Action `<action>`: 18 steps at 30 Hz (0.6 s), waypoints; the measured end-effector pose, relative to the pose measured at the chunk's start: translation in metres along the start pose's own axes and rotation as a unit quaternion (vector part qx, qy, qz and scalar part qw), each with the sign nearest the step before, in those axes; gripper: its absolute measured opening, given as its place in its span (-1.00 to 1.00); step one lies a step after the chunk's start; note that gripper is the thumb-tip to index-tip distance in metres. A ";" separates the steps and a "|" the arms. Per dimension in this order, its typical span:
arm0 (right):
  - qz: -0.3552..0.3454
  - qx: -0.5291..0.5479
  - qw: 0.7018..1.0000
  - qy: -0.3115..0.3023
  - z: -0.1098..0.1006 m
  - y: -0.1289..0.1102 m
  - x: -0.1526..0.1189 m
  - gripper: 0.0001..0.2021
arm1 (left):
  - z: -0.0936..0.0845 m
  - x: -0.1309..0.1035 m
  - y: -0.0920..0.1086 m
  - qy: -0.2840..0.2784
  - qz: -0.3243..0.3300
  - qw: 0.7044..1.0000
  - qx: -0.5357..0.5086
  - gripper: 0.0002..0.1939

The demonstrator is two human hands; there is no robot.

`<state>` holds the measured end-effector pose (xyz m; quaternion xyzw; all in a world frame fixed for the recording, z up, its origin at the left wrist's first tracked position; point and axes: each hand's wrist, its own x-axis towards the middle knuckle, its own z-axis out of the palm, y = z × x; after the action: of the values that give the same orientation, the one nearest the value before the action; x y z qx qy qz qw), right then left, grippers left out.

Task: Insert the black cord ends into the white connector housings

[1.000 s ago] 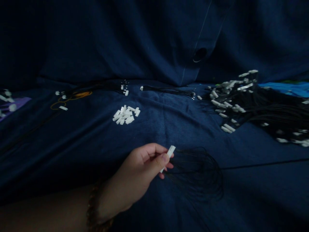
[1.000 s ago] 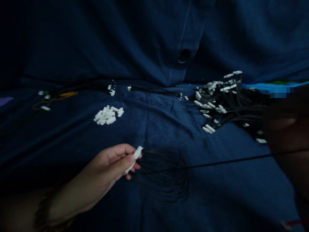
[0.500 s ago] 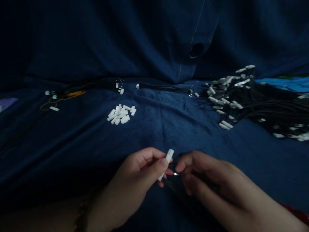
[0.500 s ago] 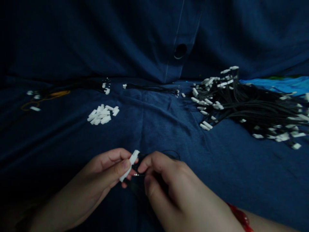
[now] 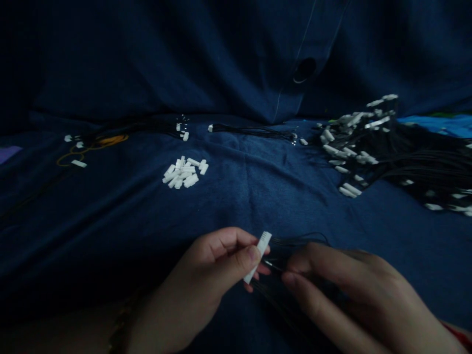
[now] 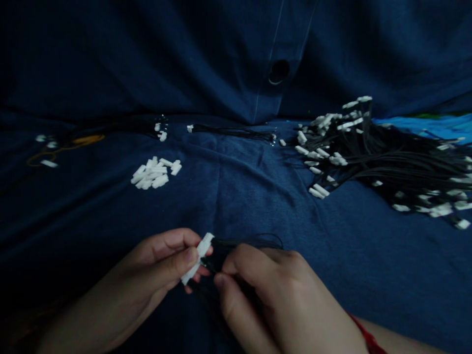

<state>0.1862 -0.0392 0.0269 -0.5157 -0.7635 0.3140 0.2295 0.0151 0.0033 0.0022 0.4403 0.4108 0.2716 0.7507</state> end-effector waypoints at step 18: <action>0.011 -0.005 1.000 -0.013 0.001 -0.003 0.001 -0.84 | 0.001 -0.001 0.000 0.006 -0.011 0.999 0.033 -0.91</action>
<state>0.1834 -0.0389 0.0284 -0.5206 -0.7623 0.3198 0.2136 0.0154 0.0015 0.0029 0.4588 0.4292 0.2519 0.7361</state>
